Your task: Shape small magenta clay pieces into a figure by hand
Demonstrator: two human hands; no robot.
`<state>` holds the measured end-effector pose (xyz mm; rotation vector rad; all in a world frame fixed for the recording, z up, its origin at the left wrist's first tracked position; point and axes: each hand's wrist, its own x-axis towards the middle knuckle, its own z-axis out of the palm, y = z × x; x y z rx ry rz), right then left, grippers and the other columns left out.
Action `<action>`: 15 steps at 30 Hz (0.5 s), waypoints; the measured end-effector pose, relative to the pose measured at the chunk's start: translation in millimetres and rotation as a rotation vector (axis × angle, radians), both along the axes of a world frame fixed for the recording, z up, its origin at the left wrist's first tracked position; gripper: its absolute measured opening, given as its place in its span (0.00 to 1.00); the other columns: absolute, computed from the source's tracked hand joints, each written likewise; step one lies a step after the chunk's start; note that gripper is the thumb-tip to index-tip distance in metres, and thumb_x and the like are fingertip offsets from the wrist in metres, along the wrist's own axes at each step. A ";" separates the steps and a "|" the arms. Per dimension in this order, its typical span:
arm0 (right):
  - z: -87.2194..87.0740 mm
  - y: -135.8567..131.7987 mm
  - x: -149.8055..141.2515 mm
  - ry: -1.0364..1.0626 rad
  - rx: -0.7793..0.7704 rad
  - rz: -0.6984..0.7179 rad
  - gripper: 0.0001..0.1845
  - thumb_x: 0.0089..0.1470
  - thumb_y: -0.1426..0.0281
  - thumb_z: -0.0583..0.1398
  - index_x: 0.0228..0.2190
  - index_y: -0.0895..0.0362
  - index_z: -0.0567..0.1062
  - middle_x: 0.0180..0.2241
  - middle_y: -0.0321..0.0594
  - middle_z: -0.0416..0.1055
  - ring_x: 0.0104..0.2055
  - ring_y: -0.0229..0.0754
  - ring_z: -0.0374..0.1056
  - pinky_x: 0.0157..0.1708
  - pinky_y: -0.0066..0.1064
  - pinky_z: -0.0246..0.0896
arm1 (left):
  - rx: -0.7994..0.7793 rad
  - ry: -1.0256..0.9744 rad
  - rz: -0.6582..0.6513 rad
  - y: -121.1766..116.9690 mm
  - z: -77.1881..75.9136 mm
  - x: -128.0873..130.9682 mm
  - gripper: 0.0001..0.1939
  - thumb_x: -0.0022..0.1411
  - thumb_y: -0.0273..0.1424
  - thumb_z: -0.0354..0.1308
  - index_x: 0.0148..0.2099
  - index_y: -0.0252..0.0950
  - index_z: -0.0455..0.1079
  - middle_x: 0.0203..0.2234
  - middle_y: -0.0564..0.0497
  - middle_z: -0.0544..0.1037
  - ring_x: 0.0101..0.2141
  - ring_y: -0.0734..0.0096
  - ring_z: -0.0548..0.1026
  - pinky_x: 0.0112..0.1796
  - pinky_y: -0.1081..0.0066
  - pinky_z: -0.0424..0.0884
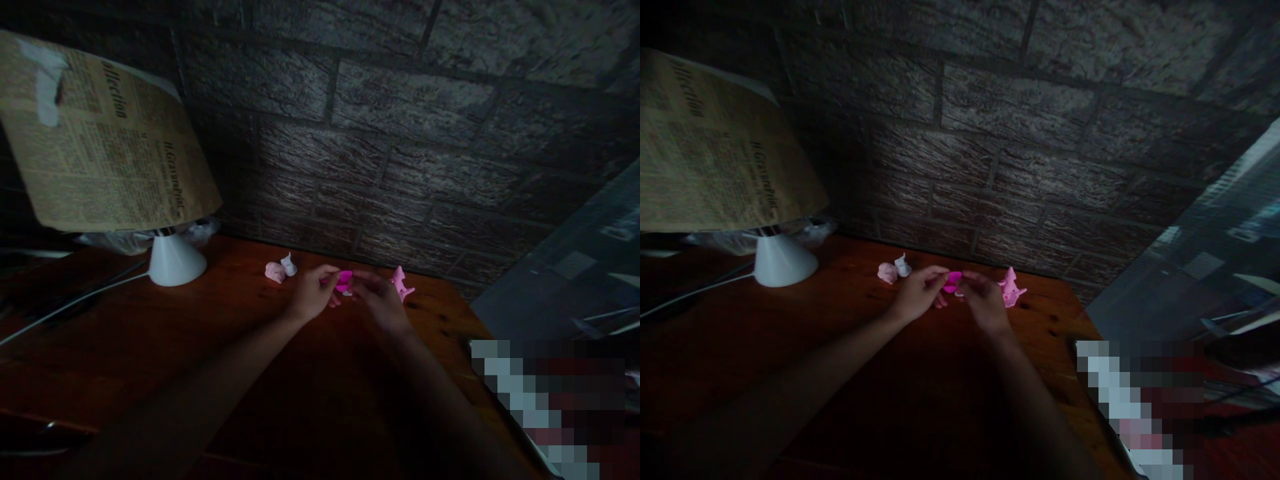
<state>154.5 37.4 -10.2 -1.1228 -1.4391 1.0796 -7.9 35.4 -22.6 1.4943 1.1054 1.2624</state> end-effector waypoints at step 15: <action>0.3 -2.2 -1.1 -0.105 0.092 -0.114 0.19 0.50 0.67 0.63 0.45 0.58 0.79 0.44 0.48 0.82 0.45 0.46 0.78 0.46 0.37 0.73 | 0.278 0.140 0.115 1.7 1.9 -3.6 0.08 0.63 0.28 0.60 0.41 0.36 0.81 0.39 0.47 0.85 0.38 0.66 0.83 0.43 0.65 0.78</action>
